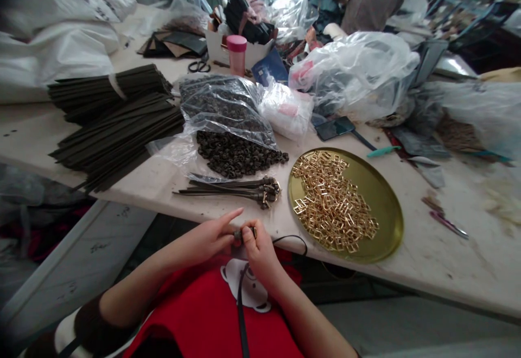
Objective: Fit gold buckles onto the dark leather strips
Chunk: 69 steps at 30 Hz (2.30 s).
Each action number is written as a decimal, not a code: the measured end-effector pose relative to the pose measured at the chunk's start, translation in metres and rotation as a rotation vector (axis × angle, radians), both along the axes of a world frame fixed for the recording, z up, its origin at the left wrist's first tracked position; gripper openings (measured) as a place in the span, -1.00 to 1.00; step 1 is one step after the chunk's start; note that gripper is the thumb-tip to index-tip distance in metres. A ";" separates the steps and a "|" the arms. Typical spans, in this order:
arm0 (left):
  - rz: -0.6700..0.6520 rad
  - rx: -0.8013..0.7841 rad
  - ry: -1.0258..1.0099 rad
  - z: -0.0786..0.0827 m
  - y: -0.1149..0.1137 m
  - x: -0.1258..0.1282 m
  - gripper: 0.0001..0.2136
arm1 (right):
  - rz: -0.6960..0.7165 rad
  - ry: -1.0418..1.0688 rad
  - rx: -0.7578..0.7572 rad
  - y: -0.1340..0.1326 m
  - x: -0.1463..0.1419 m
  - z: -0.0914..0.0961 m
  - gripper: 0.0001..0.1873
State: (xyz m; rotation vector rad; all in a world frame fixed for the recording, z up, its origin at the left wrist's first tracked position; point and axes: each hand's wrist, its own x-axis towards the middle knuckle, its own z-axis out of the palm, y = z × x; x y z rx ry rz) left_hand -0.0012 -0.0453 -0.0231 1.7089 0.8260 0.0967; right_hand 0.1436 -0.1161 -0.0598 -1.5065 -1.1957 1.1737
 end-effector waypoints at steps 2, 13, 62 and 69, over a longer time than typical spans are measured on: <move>0.014 0.048 0.031 -0.004 -0.002 0.002 -0.43 | -0.019 0.028 -0.037 0.000 -0.002 -0.001 -0.82; -0.141 0.043 0.096 0.000 0.010 -0.003 -0.73 | 0.015 -0.113 0.048 -0.002 0.003 -0.001 -0.74; -0.079 1.240 0.520 0.008 0.053 0.061 -0.81 | -0.352 0.949 0.048 0.088 -0.011 -0.007 -0.70; -0.124 1.162 0.435 -0.002 0.005 0.052 -0.75 | -0.501 1.082 0.045 0.068 -0.015 -0.004 -0.84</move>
